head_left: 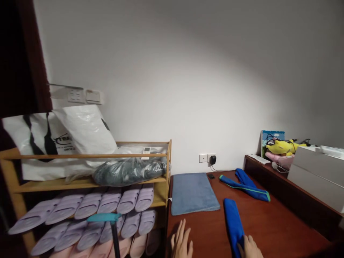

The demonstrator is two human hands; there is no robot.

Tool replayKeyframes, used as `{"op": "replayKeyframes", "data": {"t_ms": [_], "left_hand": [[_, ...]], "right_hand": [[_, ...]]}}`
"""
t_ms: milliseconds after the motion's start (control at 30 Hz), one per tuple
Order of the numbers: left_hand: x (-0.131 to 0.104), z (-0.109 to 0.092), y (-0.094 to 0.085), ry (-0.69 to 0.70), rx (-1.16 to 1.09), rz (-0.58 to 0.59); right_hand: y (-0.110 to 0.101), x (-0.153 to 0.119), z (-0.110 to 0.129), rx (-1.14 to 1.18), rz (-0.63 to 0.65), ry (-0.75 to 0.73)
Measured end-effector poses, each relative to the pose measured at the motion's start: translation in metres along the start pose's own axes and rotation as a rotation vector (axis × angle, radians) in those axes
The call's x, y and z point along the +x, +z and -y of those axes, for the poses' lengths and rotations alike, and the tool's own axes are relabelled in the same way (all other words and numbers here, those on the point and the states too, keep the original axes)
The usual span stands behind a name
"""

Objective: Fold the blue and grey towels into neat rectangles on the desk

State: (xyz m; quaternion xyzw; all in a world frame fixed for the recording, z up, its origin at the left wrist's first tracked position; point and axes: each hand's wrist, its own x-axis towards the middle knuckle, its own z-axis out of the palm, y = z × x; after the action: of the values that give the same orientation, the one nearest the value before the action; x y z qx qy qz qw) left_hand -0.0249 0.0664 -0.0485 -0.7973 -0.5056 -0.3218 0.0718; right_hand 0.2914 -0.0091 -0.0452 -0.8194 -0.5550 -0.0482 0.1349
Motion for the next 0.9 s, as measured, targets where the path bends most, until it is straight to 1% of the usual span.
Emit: {"op": "replayKeyframes", "data": {"t_ms": [100, 200, 267, 367, 467, 567, 633, 700, 767, 833, 900], "left_hand": [[-0.021, -0.022, -0.007, 0.015, -0.13, 0.118], [-0.037, -0.042, -0.015, -0.007, -0.259, 0.277], [-0.043, -0.054, -0.02, -0.027, -0.327, 0.356], [-0.043, -0.072, -0.031, -0.086, -0.423, 0.398], [-0.037, -0.084, -0.047, -0.144, -0.494, 0.373], [-0.031, -0.085, -0.065, -0.126, -0.487, 0.357], [-0.029, -0.083, -0.076, -0.091, -0.467, 0.365], [-0.026, -0.082, -0.085, -0.052, -0.451, 0.382], [-0.022, -0.085, -0.088, 0.005, -0.442, 0.415], [-0.017, -0.093, -0.084, 0.082, -0.441, 0.478], [-0.012, -0.103, -0.072, 0.154, -0.445, 0.562]], "right_hand": [[-0.019, -0.007, 0.0, -0.002, -0.036, -0.025], [-0.039, -0.012, 0.001, 0.07, 0.01, -0.069], [-0.046, -0.017, 0.009, 0.116, 0.056, -0.111], [-0.047, -0.034, 0.039, 0.183, 0.146, -0.208], [-0.039, -0.06, 0.082, 0.243, 0.254, -0.31], [-0.035, -0.083, 0.117, 0.307, 0.34, -0.392], [-0.037, -0.09, 0.127, 0.376, 0.395, -0.464], [-0.043, -0.091, 0.125, 0.474, 0.43, -0.522], [-0.05, -0.086, 0.115, 0.511, 0.401, -0.539], [-0.052, -0.08, 0.102, 0.418, 0.302, -0.522], [-0.049, -0.075, 0.089, 0.258, 0.192, -0.502]]}}
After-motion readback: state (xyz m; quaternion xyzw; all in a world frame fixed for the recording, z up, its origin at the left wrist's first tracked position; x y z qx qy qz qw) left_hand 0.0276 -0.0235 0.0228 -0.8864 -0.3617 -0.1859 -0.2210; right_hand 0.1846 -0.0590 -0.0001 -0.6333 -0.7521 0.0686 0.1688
